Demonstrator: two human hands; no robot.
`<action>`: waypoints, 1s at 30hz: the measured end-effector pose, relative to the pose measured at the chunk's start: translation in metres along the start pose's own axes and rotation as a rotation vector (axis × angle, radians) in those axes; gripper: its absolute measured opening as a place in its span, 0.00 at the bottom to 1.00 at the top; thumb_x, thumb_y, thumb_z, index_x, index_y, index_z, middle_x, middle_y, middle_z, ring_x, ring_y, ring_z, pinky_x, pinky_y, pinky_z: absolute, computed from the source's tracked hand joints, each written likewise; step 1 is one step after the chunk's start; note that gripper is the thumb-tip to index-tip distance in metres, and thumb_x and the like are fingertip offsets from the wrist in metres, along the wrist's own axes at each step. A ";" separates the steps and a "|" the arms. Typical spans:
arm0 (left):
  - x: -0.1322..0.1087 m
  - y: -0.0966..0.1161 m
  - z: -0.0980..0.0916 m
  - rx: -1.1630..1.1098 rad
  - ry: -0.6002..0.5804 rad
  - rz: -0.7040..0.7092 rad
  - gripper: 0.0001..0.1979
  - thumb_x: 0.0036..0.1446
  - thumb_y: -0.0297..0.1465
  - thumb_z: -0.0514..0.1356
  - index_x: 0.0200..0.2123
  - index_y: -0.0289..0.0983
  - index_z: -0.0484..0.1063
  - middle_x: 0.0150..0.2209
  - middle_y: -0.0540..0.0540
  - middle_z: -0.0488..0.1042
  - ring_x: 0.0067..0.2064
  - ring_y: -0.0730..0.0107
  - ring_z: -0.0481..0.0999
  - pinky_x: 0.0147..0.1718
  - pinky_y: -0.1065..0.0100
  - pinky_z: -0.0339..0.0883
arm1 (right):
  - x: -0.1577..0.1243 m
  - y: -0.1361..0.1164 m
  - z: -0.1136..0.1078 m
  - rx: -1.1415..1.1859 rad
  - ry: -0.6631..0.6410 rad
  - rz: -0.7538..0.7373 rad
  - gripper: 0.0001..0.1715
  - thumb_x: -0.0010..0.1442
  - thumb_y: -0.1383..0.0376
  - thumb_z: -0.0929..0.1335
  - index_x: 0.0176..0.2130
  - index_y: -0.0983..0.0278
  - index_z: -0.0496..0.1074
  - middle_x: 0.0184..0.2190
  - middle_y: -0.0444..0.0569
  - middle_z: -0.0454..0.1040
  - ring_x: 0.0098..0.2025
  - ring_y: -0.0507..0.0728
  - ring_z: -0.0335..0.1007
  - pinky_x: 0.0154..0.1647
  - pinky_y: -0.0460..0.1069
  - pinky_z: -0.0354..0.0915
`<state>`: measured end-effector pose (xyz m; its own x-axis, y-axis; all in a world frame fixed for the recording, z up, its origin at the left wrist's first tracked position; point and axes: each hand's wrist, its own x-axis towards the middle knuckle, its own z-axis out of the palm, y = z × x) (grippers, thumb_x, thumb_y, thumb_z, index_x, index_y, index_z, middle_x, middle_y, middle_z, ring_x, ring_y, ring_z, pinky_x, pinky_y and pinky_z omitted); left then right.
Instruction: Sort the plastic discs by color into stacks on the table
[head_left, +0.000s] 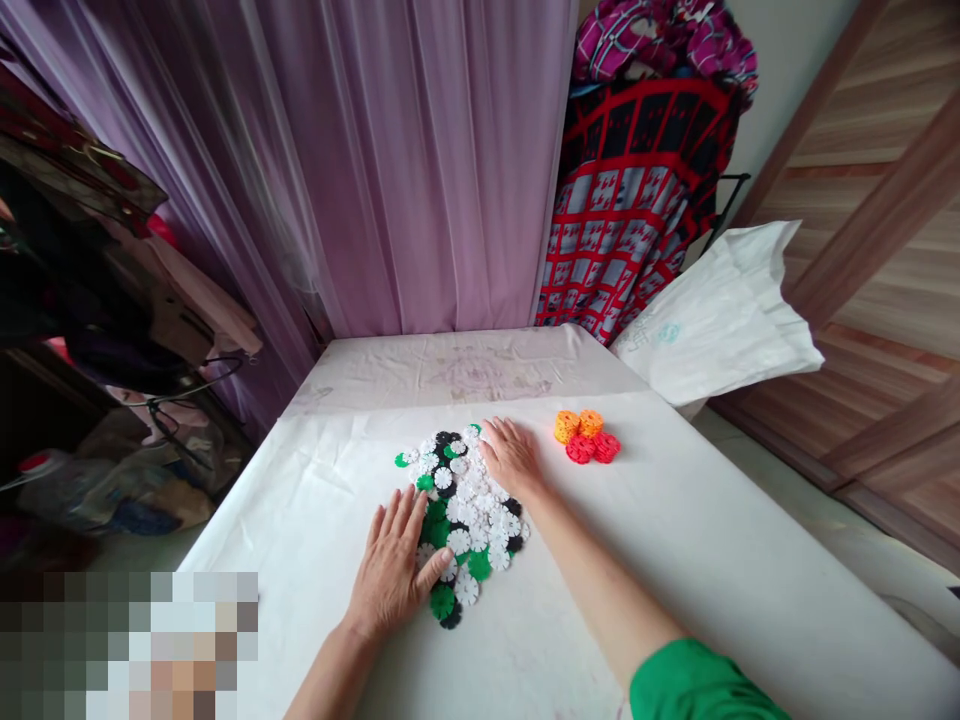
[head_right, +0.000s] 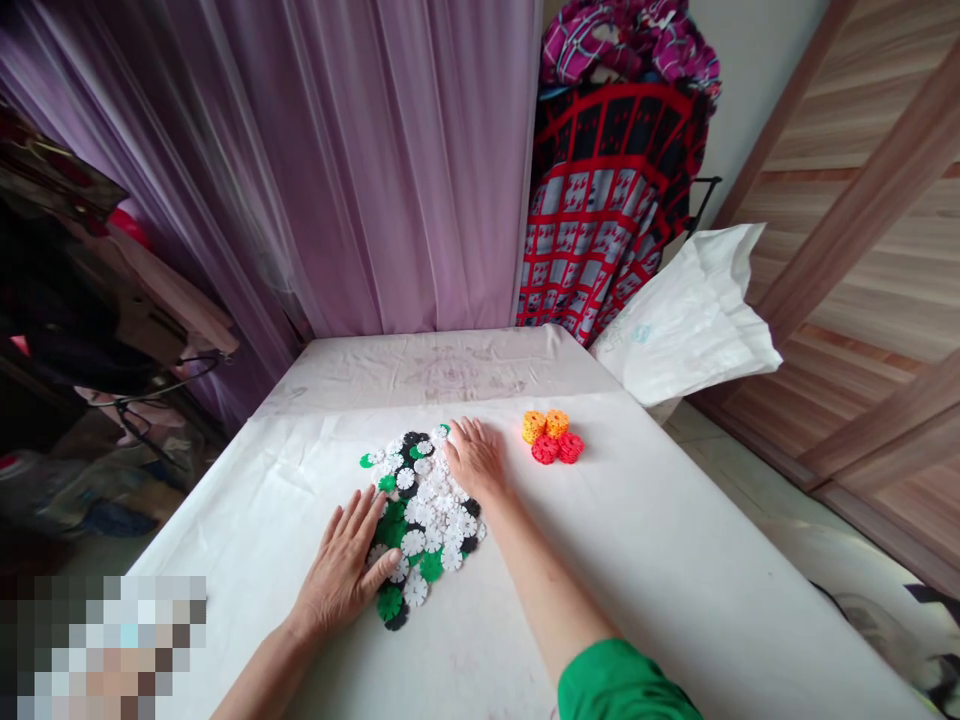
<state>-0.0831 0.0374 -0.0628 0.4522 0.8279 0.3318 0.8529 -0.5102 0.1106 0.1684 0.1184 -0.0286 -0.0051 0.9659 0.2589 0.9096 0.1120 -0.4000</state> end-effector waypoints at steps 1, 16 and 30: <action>-0.004 0.005 0.000 0.012 0.004 0.004 0.41 0.63 0.53 0.49 0.72 0.43 0.39 0.71 0.41 0.52 0.71 0.51 0.49 0.66 0.47 0.51 | 0.008 -0.003 0.000 -0.045 -0.064 0.013 0.26 0.70 0.56 0.56 0.64 0.56 0.64 0.66 0.51 0.62 0.68 0.63 0.52 0.68 0.68 0.46; -0.008 0.049 -0.021 -0.018 -0.142 0.150 0.43 0.54 0.61 0.52 0.69 0.54 0.50 0.72 0.40 0.48 0.71 0.39 0.49 0.64 0.31 0.37 | -0.113 0.009 -0.034 0.042 -0.054 -0.350 0.23 0.68 0.61 0.62 0.60 0.58 0.69 0.63 0.51 0.67 0.65 0.62 0.59 0.67 0.62 0.53; 0.001 0.074 -0.029 -0.075 -0.020 0.013 0.22 0.64 0.40 0.52 0.60 0.47 0.69 0.66 0.43 0.63 0.68 0.49 0.58 0.66 0.41 0.48 | -0.132 0.016 -0.023 0.045 0.242 -0.233 0.20 0.65 0.68 0.61 0.46 0.60 0.79 0.52 0.53 0.77 0.55 0.59 0.70 0.58 0.55 0.64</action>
<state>-0.0273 -0.0057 -0.0273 0.4687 0.8254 0.3147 0.8256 -0.5360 0.1762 0.1936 -0.0128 -0.0488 -0.1074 0.8301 0.5472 0.8765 0.3388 -0.3420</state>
